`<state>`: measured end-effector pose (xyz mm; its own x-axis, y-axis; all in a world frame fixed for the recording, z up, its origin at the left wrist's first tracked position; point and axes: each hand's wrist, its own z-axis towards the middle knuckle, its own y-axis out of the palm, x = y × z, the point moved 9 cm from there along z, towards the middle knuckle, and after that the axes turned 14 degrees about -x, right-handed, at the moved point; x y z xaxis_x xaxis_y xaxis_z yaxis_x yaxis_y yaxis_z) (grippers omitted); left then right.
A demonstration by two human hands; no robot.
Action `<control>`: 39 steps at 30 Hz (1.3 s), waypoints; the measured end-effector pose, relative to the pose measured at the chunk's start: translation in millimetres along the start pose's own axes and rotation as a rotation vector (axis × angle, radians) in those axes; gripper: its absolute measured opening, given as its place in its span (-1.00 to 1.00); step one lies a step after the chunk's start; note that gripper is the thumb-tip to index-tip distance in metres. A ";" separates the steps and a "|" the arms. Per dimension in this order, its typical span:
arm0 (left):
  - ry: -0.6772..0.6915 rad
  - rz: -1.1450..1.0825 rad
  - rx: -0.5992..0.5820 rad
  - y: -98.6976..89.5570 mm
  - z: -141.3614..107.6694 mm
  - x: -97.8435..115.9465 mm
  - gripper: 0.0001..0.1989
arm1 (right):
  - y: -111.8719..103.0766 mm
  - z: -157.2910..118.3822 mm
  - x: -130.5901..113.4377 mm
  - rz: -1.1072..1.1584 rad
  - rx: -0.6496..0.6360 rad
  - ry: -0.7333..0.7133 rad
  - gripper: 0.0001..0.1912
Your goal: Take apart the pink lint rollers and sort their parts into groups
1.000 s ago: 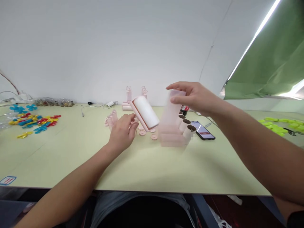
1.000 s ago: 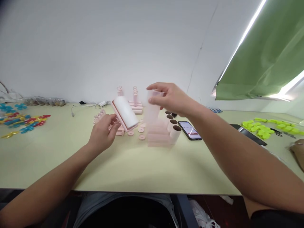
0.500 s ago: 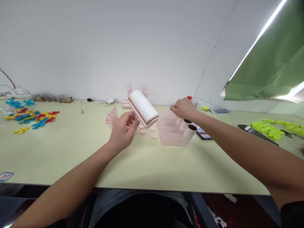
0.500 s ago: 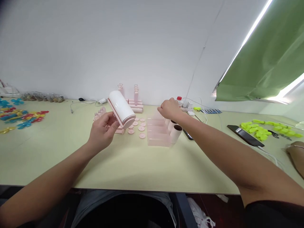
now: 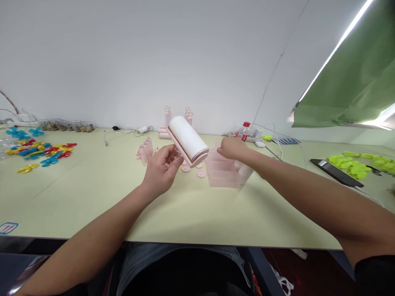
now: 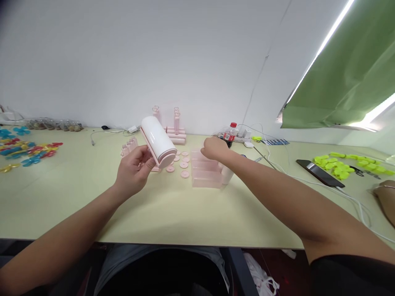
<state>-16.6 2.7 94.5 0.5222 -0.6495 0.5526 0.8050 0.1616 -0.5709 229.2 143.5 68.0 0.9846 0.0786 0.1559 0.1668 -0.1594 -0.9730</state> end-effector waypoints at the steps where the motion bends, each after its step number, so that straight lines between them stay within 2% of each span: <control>1: 0.003 -0.009 0.000 0.1 -0.2 0.2 -0.79 | 0.6 1.3 0.7 0.005 -0.011 -0.001 -0.70; 6: 0.014 -0.021 -0.012 1.7 -1.9 0.3 -0.79 | 1.5 3.6 2.4 0.035 -0.043 -0.011 -0.74; 9: 0.050 -0.014 -0.041 4.0 -2.5 3.2 -0.81 | -5.2 -2.9 2.9 0.059 -0.025 -0.006 -0.72; 11: 0.098 0.007 -0.063 6.1 -2.8 7.7 -0.83 | -17.4 -12.4 3.8 0.077 0.039 0.002 -0.69; 14: 0.170 0.054 -0.085 9.3 -3.6 13.5 -0.85 | -44.7 -35.8 3.8 0.246 0.236 -0.053 -0.66; 16: 0.170 0.087 -0.088 11.2 -3.3 12.1 -0.85 | -55.1 -53.6 -0.4 0.538 0.323 -0.198 -0.62; 17: 0.150 0.103 -0.090 12.3 -2.7 9.5 -0.84 | -54.5 -61.1 -6.4 0.719 0.307 -0.307 -0.60; 19: 0.074 0.135 -0.105 15.3 -0.9 0.8 -0.85 | -43.6 -75.2 -28.9 1.044 0.167 -0.551 -0.53; 21: 0.000 0.163 -0.148 20.8 0.4 -7.6 -0.85 | -26.3 -90.9 -55.2 1.173 0.030 -0.708 -0.45; 23: -0.028 0.178 -0.228 28.7 0.7 -11.7 -0.85 | -11.7 -105.1 -72.5 1.124 0.067 -0.764 -0.40; 25: -0.022 0.143 -0.293 32.7 0.3 -11.5 -0.75 | 1.1 -112.4 -75.5 1.087 0.212 -0.714 -0.43; 27: 0.005 0.063 -0.292 26.5 2.0 -6.9 -0.57 | 11.0 -116.8 -74.2 1.074 0.349 -0.680 -0.46; 29: 0.061 0.005 -0.276 14.6 7.8 3.2 -0.47 | 16.5 -121.0 -76.3 1.020 0.430 -0.709 -0.48; 31: 0.155 0.013 -0.352 8.6 16.6 19.4 -0.57 | 19.4 -125.1 -80.3 0.963 0.454 -0.762 -0.51; 34: 0.258 0.045 -0.585 10.9 28.3 41.2 -0.78 | 21.2 -130.7 -83.1 0.933 0.454 -0.813 -0.56; 39: 0.226 0.007 -0.866 17.3 35.9 52.2 -0.84 | 20.8 -143.6 -89.0 0.883 0.499 -0.933 -0.51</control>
<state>34.7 -1.7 135.2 0.3844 -0.7964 0.4669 0.2593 -0.3923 -0.8825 152.4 -8.1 58.3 0.3208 0.7932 -0.5176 -0.7210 -0.1498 -0.6765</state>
